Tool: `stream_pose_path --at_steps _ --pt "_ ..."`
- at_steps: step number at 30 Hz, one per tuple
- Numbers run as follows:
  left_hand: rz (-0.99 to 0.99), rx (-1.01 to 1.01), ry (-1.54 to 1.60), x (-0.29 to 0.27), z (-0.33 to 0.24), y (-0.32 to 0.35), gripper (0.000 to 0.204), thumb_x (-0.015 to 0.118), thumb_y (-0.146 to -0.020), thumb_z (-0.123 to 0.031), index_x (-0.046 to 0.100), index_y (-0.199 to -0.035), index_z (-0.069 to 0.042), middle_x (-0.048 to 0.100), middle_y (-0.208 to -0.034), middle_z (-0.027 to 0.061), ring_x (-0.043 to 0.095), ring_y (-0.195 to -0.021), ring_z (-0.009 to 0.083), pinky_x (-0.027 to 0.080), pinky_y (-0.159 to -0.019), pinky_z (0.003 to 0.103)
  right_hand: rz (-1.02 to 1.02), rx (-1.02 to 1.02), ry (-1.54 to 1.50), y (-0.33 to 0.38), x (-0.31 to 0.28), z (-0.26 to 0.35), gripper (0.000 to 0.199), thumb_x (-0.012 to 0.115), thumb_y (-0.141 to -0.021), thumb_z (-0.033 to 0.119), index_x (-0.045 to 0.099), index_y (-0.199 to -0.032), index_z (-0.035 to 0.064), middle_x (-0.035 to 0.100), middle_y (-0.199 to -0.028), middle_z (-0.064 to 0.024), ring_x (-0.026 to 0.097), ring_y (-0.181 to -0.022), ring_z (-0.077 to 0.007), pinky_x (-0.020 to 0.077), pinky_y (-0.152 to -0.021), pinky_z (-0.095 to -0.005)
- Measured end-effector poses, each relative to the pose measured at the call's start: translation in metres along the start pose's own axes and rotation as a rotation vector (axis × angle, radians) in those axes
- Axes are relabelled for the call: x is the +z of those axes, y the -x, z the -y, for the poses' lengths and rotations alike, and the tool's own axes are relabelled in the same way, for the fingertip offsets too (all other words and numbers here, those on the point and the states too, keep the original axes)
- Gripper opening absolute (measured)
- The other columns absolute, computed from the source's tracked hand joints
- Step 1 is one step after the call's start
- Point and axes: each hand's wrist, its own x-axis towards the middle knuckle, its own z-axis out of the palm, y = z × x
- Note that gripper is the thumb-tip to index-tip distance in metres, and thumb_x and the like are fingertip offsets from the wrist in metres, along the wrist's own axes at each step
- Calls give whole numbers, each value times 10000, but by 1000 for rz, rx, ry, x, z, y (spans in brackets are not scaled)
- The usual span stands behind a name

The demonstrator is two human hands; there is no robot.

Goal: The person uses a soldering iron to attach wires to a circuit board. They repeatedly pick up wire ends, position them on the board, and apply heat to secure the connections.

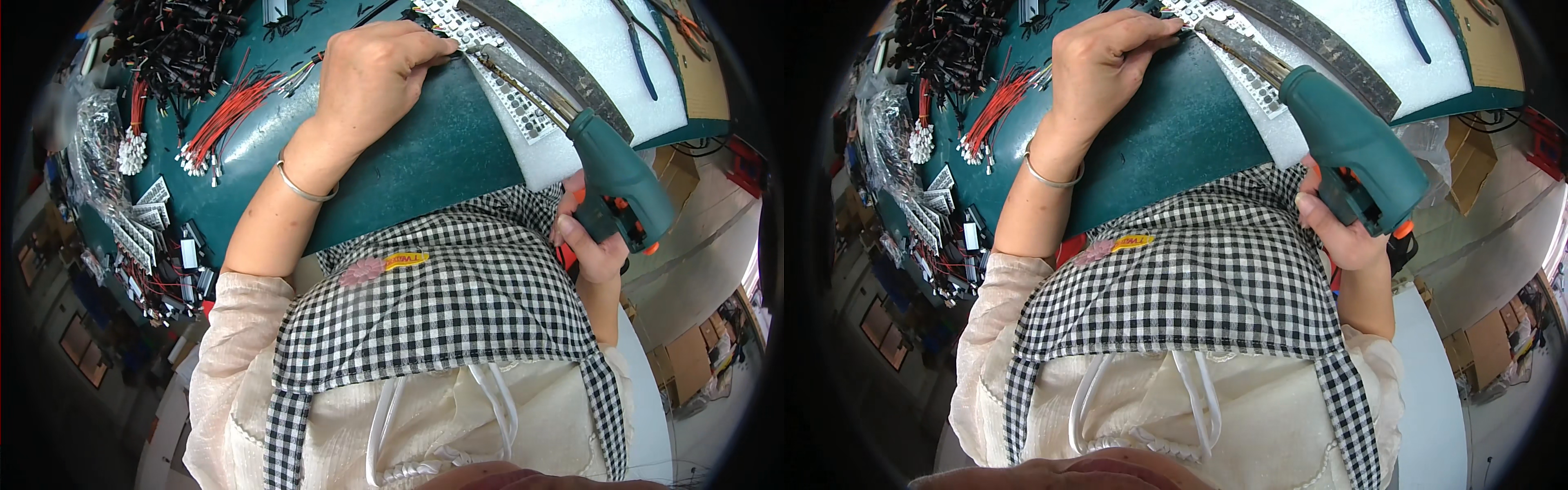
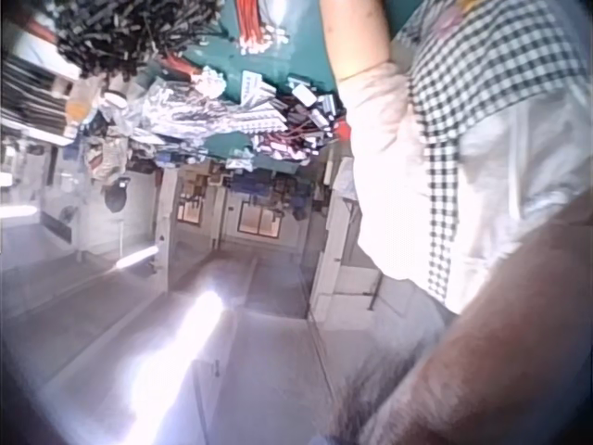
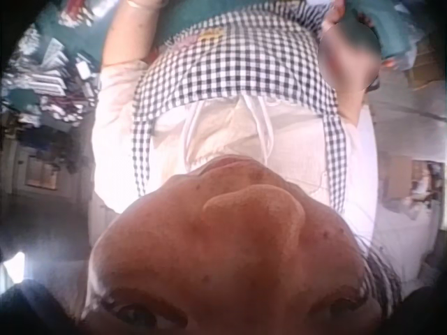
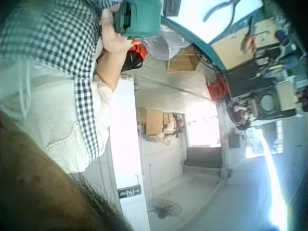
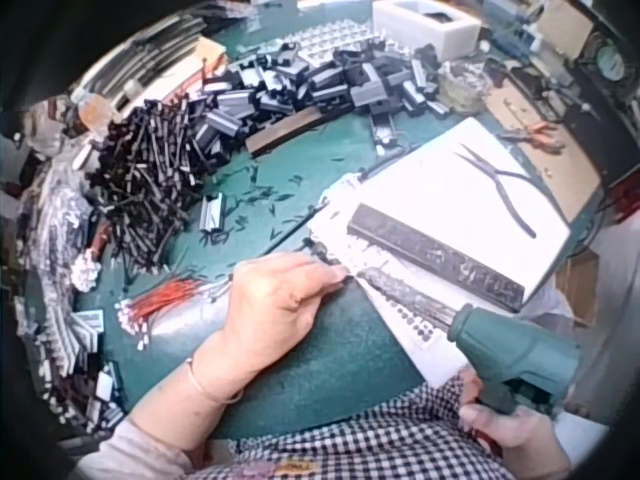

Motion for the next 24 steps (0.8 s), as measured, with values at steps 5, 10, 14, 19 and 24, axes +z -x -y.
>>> stream_pose_path --at_steps 5,10,14,19,24 --pt "5 3 -11 -1 -1 0 191 691 -667 -5 737 -824 -105 679 -727 42 659 -657 216 530 -579 316 51 -67 11 1 -8 -9 411 627 -758 -108 527 -1152 -50 604 -829 -111 564 -601 -118 471 -533 -239" --pt "5 -10 0 -1 -1 -1 187 686 -674 -10 736 -822 -112 676 -724 44 657 -655 220 531 -576 319 -5 -60 -107 -2 -8 1 492 632 -765 -29 427 -1208 -94 552 -751 -106 526 -528 -132 471 -476 -256" --pt "2 -15 9 3 3 1 184 681 -679 -16 735 -820 -121 676 -725 43 656 -654 224 532 -574 325 -45 -94 -228 -9 -7 8 605 652 -778 52 354 -1276 -119 503 -686 -92 494 -492 -136 461 -430 -258" --pt "56 -22 -24 1 2 0 184 731 -691 16 738 -850 -76 712 -795 53 686 -699 190 543 -617 266 -26 -148 -224 -14 -6 6 678 661 -790 118 323 -1325 -125 510 -691 -88 509 -532 -147 466 -470 -261" --pt "39 -18 -12 1 4 2 179 729 -694 15 734 -846 -79 707 -784 59 682 -689 202 539 -608 273 -31 -271 -197 -31 7 4 694 678 -795 188 354 -1342 -89 548 -722 -94 548 -733 -203 497 -716 -382"
